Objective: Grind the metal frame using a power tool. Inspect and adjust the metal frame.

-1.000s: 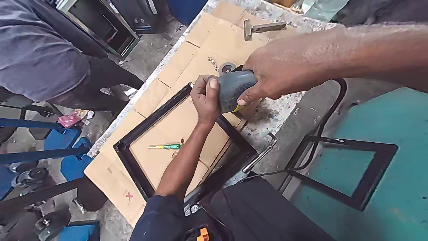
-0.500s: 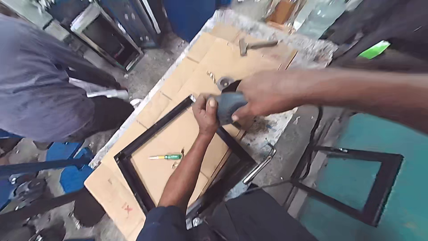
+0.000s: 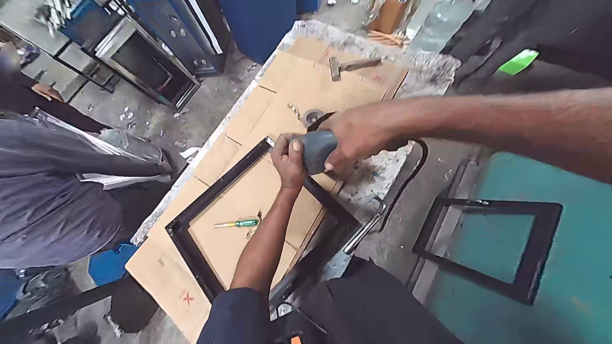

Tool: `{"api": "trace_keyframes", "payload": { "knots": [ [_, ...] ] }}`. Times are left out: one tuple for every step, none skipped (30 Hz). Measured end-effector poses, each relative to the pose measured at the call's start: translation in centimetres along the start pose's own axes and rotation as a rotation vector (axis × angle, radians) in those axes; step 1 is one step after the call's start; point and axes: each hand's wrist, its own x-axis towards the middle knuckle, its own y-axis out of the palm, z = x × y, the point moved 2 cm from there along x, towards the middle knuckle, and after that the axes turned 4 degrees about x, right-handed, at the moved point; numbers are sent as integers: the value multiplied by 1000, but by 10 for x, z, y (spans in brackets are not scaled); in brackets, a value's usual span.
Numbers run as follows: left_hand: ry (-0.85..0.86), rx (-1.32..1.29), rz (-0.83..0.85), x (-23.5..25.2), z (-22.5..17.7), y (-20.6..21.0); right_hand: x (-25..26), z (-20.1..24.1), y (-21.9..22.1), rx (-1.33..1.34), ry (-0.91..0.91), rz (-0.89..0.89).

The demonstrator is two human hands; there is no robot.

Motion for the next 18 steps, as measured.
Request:
{"api": "trace_keyframes", "payload": {
  "knots": [
    [1,-7,-3,1,-2,2,2,0,-1,-25,1,-1],
    [9,-12,-27,5,-3,4,4,-1,-3,-47,-9,-4],
    [19,-10,-49,7,-3,6,7,-1,-6,-67,-24,-6],
    [22,-2,-69,7,-4,7,9,-1,-8,-95,-40,-2],
    [19,11,-94,5,-5,7,11,0,-9,-127,-47,6],
    [18,21,-114,4,-5,6,14,2,-10,-152,-57,6],
    [17,24,-129,4,-5,5,16,4,-12,-167,-66,6],
    [15,13,-152,5,-4,5,17,5,-12,-177,-68,4],
    [20,-13,-194,8,-2,5,19,6,-12,-190,-67,-1],
    [19,-30,-210,11,0,5,19,8,-13,-203,-61,-7],
    [16,-35,-212,13,0,4,19,9,-13,-209,-55,-11],
    [17,-37,-208,14,0,4,18,10,-13,-212,-51,-16],
    [19,-40,-198,15,1,4,17,9,-12,-207,-47,-20],
    [21,-35,-186,15,1,4,17,8,-11,-200,-47,-26],
    [23,-21,-177,15,1,4,16,7,-10,-189,-48,-30],
    [24,-3,-178,15,1,4,15,6,-9,-175,-46,-33],
    [25,11,-180,14,1,4,15,6,-9,-165,-45,-38],
    [24,17,-179,14,2,4,15,6,-8,-162,-47,-43]
  ]
}}
